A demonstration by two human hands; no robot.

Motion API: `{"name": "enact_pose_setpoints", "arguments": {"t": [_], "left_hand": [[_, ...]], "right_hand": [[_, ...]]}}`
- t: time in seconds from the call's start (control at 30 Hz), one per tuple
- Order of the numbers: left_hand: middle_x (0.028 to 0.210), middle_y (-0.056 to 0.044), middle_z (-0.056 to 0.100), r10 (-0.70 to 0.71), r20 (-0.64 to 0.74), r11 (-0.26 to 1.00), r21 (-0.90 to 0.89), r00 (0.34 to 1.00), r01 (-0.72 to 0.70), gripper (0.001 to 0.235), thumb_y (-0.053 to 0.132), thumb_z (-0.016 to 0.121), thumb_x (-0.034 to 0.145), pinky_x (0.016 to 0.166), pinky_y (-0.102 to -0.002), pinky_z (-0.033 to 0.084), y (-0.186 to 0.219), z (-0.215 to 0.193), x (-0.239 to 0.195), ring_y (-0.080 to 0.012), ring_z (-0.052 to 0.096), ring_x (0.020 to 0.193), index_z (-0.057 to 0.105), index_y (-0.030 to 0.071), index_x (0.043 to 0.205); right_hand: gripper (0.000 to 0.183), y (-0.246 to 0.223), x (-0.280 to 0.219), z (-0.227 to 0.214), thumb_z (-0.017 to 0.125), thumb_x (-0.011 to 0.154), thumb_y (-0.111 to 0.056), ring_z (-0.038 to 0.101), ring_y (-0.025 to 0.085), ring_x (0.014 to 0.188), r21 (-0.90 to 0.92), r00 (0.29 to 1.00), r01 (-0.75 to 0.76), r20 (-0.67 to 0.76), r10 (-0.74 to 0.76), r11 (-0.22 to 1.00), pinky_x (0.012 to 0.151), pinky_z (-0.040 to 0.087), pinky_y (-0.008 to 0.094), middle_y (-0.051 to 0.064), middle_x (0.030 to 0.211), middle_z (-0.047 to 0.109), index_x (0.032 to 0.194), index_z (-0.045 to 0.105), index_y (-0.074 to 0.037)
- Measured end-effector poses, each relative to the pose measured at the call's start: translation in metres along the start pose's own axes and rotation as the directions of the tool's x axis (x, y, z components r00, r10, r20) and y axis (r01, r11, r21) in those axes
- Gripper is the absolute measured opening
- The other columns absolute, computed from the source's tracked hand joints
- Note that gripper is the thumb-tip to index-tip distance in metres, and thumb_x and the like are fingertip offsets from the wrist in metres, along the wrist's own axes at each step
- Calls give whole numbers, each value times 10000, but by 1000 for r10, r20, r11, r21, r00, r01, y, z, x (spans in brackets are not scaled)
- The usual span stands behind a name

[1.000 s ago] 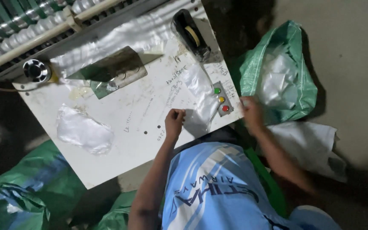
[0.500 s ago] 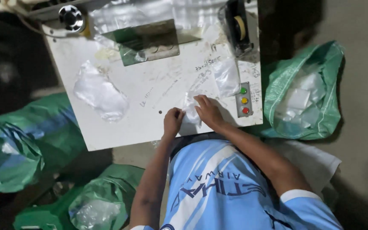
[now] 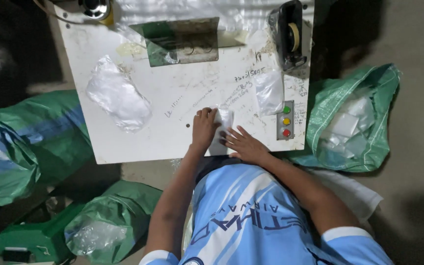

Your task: Folding and taping plastic bags at a workstation.

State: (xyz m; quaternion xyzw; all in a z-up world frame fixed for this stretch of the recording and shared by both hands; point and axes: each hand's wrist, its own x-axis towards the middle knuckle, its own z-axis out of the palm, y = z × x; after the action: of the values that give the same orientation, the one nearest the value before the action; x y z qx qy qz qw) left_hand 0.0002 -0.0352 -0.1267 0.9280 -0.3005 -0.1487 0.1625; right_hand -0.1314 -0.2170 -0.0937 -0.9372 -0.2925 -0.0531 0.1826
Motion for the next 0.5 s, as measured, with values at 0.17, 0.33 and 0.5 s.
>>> {"name": "enact_pose_setpoints", "arguments": {"t": [0.17, 0.33, 0.5], "left_hand": [[1160, -81, 589, -2, -19, 999, 37, 1000, 3, 325, 310, 808, 838, 891, -433, 480, 3, 19, -11, -365, 566, 1167, 700, 141, 1094], [1112, -47, 648, 133, -62, 991, -2, 989, -133, 212, 291, 805, 834, 959, -482, 443, 16, 14, -34, -354, 580, 1196, 727, 172, 990], [1072, -31, 727, 91, 172, 989, -129, 981, -69, 370, 352, 720, 927, 1145, -529, 306, 11, 42, -49, -294, 591, 1254, 571, 236, 1246]], "right_hand": [[416, -10, -1, 4, 675, 939, -420, 532, 364, 1364, 8, 994, -111, -20, 111, 994, 1166, 391, 547, 132, 1277, 669, 1181, 716, -84], [773, 2, -17, 28, 814, 818, -386, 518, 454, 1317, 110, 839, -544, 85, 538, 832, 1065, 436, 588, 216, 1319, 606, 1433, 536, -10], [984, 22, -16, 12, 753, 907, -387, 444, 331, 1385, 89, 760, -606, 360, 541, 791, 1152, 255, 520, 123, 1368, 590, 1665, 169, -159]]}}
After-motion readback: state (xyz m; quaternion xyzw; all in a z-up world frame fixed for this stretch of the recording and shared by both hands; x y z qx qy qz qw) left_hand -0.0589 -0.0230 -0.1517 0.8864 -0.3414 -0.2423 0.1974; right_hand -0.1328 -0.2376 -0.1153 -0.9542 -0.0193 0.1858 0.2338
